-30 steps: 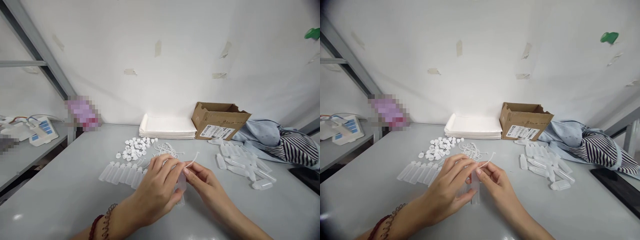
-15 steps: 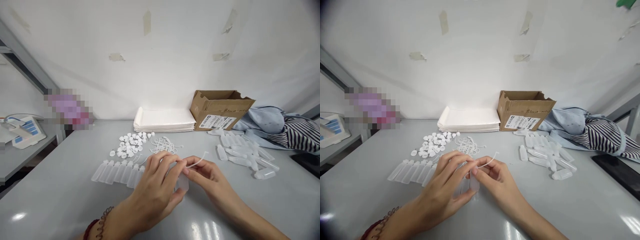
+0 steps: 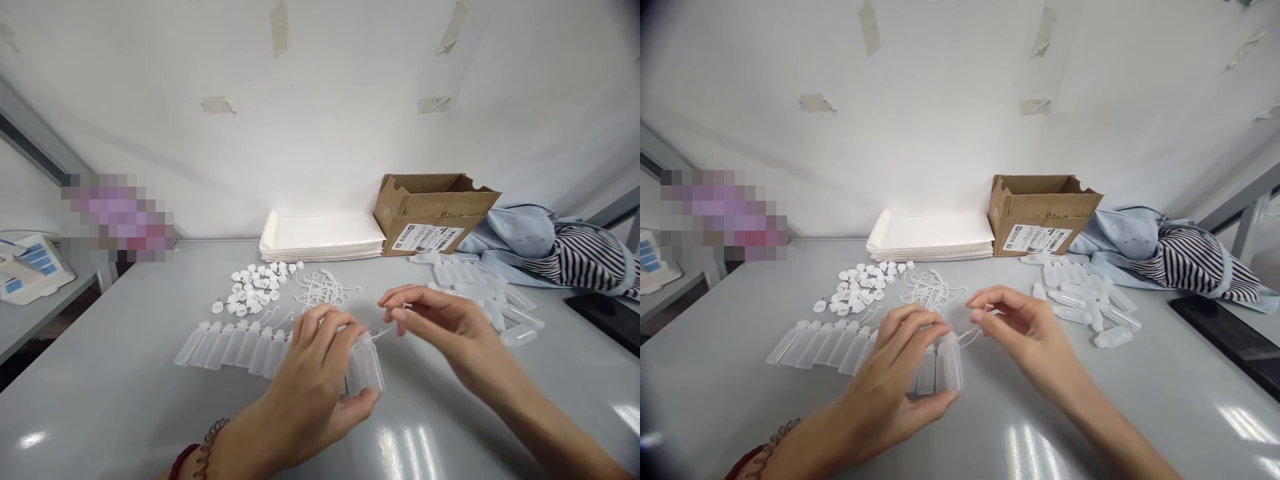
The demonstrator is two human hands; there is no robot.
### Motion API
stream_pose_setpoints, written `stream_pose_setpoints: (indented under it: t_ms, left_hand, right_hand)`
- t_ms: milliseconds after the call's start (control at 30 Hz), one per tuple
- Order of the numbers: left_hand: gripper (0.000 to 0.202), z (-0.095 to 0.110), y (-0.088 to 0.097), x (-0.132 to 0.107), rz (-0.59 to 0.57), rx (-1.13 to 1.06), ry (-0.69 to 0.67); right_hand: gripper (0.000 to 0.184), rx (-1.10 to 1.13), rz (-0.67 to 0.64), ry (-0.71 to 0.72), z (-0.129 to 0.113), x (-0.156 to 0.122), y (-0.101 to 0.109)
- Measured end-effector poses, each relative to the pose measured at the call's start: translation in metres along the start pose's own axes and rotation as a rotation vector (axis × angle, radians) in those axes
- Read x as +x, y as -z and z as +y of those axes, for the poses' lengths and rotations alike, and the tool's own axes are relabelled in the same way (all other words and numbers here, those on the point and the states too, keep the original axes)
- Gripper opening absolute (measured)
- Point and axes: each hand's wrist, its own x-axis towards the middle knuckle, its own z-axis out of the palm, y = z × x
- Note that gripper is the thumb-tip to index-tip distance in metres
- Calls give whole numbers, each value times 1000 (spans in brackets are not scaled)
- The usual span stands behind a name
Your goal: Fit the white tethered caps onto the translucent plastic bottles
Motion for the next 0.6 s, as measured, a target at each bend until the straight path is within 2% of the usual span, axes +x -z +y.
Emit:
stream_pose_setpoints:
  t_ms: [100,200,400,467,600]
  left_hand:
    - [44,0,-4,0,-32,-12,5]
    - [43,0,-6,1,-49,-1,3]
    - [44,1,-8,-2,-34,32,-35]
    - [46,1,-10,-2,-11,49,-52]
    - [45,3,-11,0,48,59,-45]
  right_hand:
    - [17,-98,-83,-30,-2,3,18]
    - [13,-202,-179,-17,-3,4,20]
    - [10,-424,-109,297,2,-2,-1]
    - [14,-377,-118,280,5,-4,-6]
    - [21,-243,-136,123,7,-5,-9]
